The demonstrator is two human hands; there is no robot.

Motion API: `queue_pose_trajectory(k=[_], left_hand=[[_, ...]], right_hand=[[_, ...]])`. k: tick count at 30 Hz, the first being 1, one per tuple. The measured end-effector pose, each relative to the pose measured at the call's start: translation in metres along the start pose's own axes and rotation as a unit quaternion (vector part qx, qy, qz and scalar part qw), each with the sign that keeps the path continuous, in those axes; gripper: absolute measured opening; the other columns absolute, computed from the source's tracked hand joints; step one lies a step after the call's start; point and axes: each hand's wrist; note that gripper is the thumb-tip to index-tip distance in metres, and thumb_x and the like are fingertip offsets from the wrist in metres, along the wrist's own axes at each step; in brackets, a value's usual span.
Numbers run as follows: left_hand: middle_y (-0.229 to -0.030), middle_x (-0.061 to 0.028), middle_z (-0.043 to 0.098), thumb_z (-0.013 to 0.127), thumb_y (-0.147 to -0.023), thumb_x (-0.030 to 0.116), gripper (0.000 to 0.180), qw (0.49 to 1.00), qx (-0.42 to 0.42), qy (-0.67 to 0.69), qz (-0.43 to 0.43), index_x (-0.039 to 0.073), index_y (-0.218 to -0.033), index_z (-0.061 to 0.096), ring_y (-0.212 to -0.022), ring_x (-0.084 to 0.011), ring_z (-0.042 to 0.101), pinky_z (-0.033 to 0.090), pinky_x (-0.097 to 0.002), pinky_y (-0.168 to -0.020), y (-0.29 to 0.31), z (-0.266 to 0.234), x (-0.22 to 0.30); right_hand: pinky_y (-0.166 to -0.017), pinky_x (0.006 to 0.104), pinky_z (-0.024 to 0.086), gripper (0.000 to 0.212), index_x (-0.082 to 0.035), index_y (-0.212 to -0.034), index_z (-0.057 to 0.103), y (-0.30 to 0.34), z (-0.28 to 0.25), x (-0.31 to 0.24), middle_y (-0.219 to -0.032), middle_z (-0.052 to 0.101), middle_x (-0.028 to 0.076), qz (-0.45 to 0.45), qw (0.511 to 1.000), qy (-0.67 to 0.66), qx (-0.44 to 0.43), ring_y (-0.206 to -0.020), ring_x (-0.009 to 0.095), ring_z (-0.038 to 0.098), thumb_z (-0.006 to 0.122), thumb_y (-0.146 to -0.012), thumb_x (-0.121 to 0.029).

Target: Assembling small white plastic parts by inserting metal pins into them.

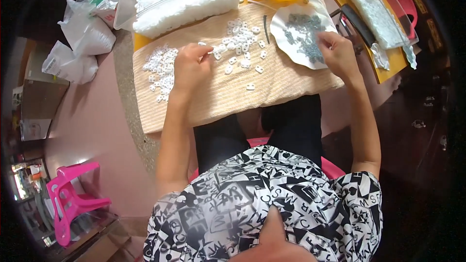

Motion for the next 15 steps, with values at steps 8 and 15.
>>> queue_pose_trajectory(k=[8, 15], left_hand=[[-0.075, -0.0128, 0.059, 0.062, -0.067, 0.003, 0.011, 0.990, -0.026, -0.131, 0.039, 0.003, -0.078, 0.064, -0.071, -0.0293, 0.056, 0.045, -0.0353, -0.064, -0.008, 0.018, -0.005], [-0.070, -0.0124, 0.057, 0.058, -0.064, -0.001, 0.008, 0.996, -0.016, -0.055, 0.068, 0.004, -0.069, 0.062, -0.069, -0.0311, 0.053, 0.043, -0.0389, -0.064, -0.004, 0.020, -0.001]], right_hand=[[-0.073, 0.0372, 0.043, 0.017, -0.001, -0.088, 0.061, -0.004, 0.022, 0.004, -0.083, 0.058, 0.016, -0.101, 0.983, 0.126, -0.084, -0.081, 0.034, 0.053, 0.057, -0.072, -0.006], [-0.069, 0.0381, 0.043, 0.009, -0.003, -0.078, 0.061, -0.004, 0.035, 0.010, -0.077, 0.056, 0.015, -0.104, 0.980, 0.156, -0.063, -0.075, 0.032, 0.054, 0.055, -0.072, -0.003]])
Point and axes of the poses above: each hand's wrist, its own y-axis away from the middle knuckle, its own z-axis out of the palm, x = y × z
